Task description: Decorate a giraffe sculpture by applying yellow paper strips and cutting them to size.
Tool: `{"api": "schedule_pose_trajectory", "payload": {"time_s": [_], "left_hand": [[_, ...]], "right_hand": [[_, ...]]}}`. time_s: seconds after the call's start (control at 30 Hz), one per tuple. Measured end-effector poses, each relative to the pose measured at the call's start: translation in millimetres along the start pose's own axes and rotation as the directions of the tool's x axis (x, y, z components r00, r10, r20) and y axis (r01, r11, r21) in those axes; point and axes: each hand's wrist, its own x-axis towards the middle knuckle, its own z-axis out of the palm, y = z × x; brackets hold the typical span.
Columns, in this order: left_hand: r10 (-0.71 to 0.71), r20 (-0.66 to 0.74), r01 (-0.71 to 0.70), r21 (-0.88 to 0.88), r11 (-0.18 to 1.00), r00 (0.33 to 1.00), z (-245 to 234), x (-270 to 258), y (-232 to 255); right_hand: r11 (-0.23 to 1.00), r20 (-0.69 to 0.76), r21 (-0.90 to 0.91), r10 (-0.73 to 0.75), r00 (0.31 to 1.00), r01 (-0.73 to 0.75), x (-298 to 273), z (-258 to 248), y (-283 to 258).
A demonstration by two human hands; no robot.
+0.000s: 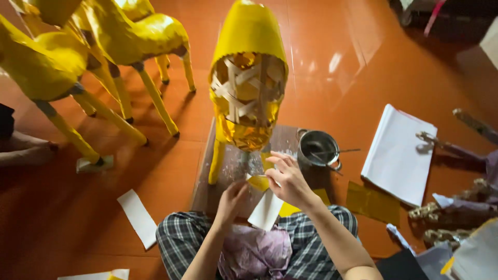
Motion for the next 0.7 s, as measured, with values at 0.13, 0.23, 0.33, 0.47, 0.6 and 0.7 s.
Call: {"api": "schedule_pose_trajectory", "payload": {"time_s": [0.13, 0.23, 0.33, 0.47, 0.6, 0.7], "left_hand": [[0.511, 0.106, -0.468, 0.590, 0.658, 0.853, -11, -30, 91], [0.678, 0.184, -0.601, 0.661, 0.450, 0.711, -40, -30, 117], [0.729, 0.121, -0.680, 0.487, 0.548, 0.674, -67, -58, 163], [0.801, 0.009, -0.726, 0.428, 0.538, 0.598, -54, -103, 278], [0.847, -0.140, -0.848, 0.068, 0.525, 0.513, -37, -96, 359], [0.850, -0.306, -0.879, 0.077, 0.471, 0.429, -25, -64, 399]], "right_hand": [[0.930, 0.056, 0.366, -0.061, 0.997, 0.037, 40, -49, -34], [0.796, -0.076, 0.605, 0.013, 0.997, 0.035, 51, -82, -19], [0.768, -0.185, 0.640, 0.126, 0.975, 0.022, 62, -136, -9], [0.672, -0.341, 0.735, 0.253, 0.905, 0.090, 103, -169, -25], [0.800, -0.414, 0.600, 0.314, 0.854, -0.003, 153, -182, -16], [0.862, -0.549, 0.508, 0.317, 0.774, 0.007, 177, -166, -1]]}}
